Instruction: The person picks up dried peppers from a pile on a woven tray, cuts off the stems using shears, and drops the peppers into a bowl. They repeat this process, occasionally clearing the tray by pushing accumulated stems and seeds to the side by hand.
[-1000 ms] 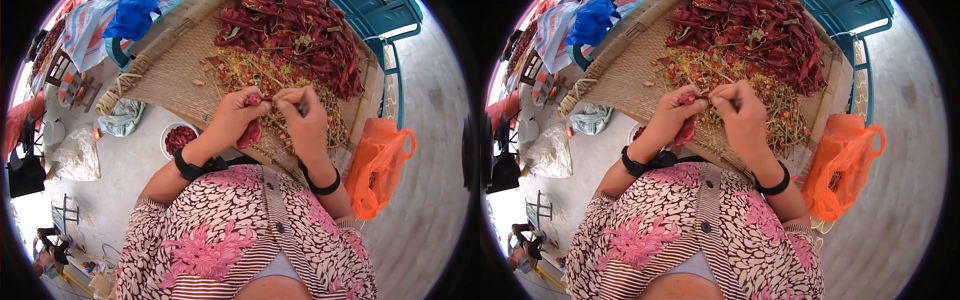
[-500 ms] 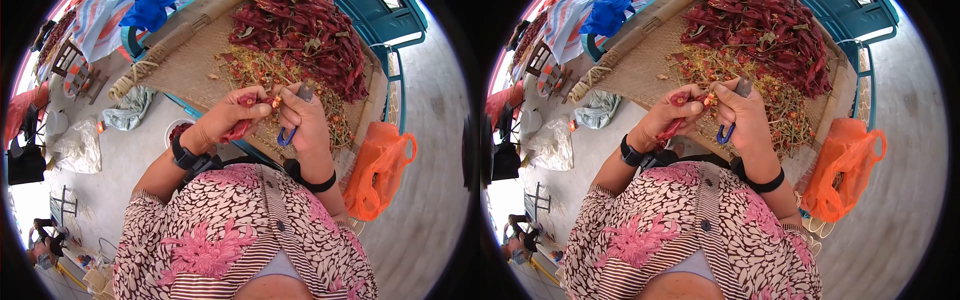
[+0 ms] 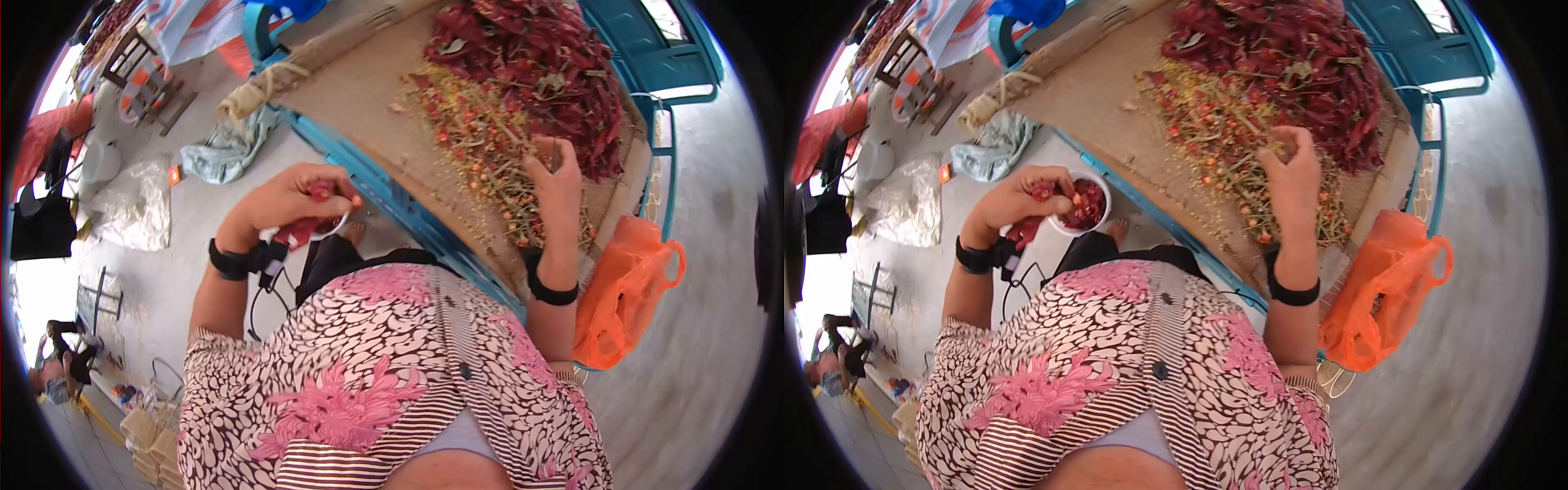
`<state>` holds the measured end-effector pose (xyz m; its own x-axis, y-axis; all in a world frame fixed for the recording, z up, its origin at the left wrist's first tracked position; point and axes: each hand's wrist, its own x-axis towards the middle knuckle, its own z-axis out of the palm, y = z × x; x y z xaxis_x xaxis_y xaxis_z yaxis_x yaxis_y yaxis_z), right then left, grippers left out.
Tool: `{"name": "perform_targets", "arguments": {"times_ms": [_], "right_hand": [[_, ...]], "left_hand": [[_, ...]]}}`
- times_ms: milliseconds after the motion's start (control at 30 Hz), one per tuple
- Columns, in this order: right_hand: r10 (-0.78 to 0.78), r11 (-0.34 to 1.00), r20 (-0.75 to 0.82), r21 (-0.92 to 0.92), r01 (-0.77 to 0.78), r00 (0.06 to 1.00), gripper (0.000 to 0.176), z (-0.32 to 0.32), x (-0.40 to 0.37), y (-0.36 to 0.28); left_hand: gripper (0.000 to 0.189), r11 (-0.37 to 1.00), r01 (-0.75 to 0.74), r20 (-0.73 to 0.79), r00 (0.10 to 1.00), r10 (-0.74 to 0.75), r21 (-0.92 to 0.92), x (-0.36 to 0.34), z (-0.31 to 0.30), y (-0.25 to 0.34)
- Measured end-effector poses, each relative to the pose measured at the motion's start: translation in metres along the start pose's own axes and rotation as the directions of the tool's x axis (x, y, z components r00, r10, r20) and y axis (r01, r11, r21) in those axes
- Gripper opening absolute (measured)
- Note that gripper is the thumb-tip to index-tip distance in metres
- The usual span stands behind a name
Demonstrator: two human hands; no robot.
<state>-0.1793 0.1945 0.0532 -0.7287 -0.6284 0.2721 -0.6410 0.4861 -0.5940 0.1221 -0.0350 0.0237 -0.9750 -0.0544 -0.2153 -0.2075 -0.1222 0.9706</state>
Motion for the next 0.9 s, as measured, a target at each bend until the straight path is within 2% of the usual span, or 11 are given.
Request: {"name": "perform_targets", "arguments": {"times_ms": [67, 133, 167, 267, 433, 533, 633, 733, 833, 867, 900], "right_hand": [[0.134, 0.99, 0.039, -0.04, -0.132, 0.99, 0.024, -0.01, -0.009, -0.01], [0.227, 0.973, 0.048, 0.016, -0.228, 0.973, 0.024, -0.021, -0.012, 0.0], [0.263, 0.961, 0.036, 0.083, -0.265, 0.964, 0.023, -0.023, -0.015, 0.003], [0.294, 0.931, 0.025, 0.217, -0.292, 0.956, 0.02, -0.028, -0.024, -0.008], [0.248, 0.938, -0.019, 0.256, -0.235, 0.969, 0.011, -0.041, -0.032, -0.025], [0.245, 0.946, -0.024, 0.226, -0.233, 0.969, 0.011, -0.05, -0.036, -0.027], [0.239, 0.943, -0.015, 0.243, -0.228, 0.971, 0.011, -0.053, -0.041, -0.027], [0.244, 0.951, 0.002, 0.197, -0.239, 0.97, 0.013, -0.053, -0.043, -0.024], [0.188, 0.976, 0.034, 0.106, -0.191, 0.982, 0.016, -0.053, -0.039, -0.029], [0.161, 0.983, 0.056, 0.076, -0.165, 0.985, 0.017, -0.054, -0.037, -0.031], [0.135, 0.989, 0.072, 0.047, -0.139, 0.988, 0.018, -0.057, -0.035, -0.034]], "left_hand": [[0.017, 0.948, 0.176, -0.106, 0.983, -0.153, 0.265, -0.015, -0.028, -0.039], [0.023, 0.874, 0.48, -0.216, 0.864, -0.454, 0.081, -0.012, -0.039, -0.088], [0.023, 0.893, 0.357, -0.305, 0.913, -0.272, 0.274, -0.013, -0.047, -0.136], [0.025, 0.864, 0.503, -0.427, 0.778, -0.461, -0.016, -0.004, -0.055, -0.25], [0.046, 0.725, 0.688, -0.575, 0.6, -0.556, 0.016, 0.014, -0.053, -0.389], [0.053, 0.768, 0.639, -0.691, 0.571, -0.443, 0.036, 0.019, -0.042, -0.421], [0.054, 0.915, 0.391, -0.768, 0.554, -0.32, -0.099, 0.02, -0.032, -0.415], [0.047, 0.865, 0.245, -0.723, 0.476, -0.5, -0.437, 0.015, -0.031, -0.373], [0.036, 0.691, 0.026, -0.6, 0.473, -0.645, -0.722, 0.0, -0.043, -0.399], [0.025, 0.767, 0.074, -0.702, 0.356, -0.617, -0.637, 0.0, -0.036, -0.398], [0.025, 0.816, 0.161, -0.726, 0.385, -0.57, -0.555, -0.005, -0.033, -0.398]]}}
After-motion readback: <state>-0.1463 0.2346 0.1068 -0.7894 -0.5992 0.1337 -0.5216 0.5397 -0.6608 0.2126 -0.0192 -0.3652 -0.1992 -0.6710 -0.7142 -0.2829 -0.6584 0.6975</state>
